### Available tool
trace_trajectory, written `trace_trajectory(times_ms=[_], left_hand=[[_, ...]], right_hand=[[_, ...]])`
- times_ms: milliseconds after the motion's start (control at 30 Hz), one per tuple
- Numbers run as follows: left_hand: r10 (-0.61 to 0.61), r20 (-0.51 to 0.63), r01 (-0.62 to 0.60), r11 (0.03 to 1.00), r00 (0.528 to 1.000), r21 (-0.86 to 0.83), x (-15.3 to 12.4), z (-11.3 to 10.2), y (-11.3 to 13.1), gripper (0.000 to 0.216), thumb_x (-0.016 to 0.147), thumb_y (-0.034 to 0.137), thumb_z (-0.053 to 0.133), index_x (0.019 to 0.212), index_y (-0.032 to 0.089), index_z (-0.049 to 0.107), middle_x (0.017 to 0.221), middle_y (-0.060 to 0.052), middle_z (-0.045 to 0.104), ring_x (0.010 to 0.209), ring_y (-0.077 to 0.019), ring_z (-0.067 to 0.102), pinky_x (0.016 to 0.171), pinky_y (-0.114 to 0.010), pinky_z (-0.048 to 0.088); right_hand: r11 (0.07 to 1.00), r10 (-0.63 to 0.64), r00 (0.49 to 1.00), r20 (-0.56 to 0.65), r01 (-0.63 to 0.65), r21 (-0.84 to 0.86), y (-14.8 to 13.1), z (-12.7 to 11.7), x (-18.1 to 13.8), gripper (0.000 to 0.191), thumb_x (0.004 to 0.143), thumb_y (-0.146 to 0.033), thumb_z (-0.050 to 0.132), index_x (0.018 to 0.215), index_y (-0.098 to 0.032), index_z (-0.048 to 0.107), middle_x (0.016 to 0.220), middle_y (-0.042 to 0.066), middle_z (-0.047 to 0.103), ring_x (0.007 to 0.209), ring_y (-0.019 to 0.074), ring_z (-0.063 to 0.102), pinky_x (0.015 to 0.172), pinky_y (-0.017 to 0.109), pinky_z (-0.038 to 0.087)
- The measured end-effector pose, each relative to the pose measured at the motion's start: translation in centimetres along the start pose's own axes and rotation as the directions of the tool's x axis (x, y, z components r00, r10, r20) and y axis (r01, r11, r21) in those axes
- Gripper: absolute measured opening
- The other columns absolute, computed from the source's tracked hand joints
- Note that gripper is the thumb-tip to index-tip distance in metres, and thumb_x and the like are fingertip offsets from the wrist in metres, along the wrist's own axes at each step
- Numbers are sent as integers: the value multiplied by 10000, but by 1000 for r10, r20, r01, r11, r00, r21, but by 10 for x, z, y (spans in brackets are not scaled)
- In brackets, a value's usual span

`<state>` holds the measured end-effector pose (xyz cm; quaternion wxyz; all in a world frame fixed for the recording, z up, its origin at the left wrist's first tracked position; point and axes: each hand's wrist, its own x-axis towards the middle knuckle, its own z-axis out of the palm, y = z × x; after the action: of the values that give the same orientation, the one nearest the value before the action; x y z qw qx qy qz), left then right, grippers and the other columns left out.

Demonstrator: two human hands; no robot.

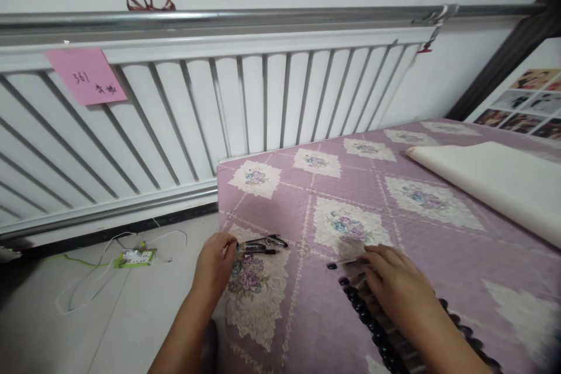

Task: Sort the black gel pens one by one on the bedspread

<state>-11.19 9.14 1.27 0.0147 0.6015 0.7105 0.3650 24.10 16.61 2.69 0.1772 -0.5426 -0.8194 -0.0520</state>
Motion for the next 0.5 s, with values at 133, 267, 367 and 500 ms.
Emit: trace_trajectory(times_ms=[133,267,367,500], left_hand=[[2,144,-12,997,990,70,-1,-1,1,127,834,188,525,772,203,635,789,-24,630,780,-186,581,732,-314,445],[11,220,-49,984,976,169,-2,0,1,94,834,192,558,817,209,648,839,-38,628,851,-202,574,790,-328,426],[-4,263,-54,976,965,212,-5,2,-1,90,839,198,564,849,205,653,861,-47,624,880,-209,569,808,-329,423],[-8,320,-60,978,947,201,-7,0,1,126,823,164,568,884,219,664,884,-47,617,891,-207,566,801,-315,426]], right_hand=[[974,-141,990,12,137,183,-35,-8,6,219,824,-218,460,914,-242,658,999,73,668,950,228,600,843,378,466],[937,-224,973,54,200,286,-69,-13,8,230,832,-187,429,913,-225,641,887,63,673,836,201,615,760,335,475],[926,-260,959,114,214,310,-88,-12,7,233,832,-164,429,935,-221,629,880,60,669,837,202,616,754,330,467],[923,-290,940,181,225,312,-100,-4,7,222,834,-162,451,946,-237,628,894,55,666,851,202,616,754,318,454]])
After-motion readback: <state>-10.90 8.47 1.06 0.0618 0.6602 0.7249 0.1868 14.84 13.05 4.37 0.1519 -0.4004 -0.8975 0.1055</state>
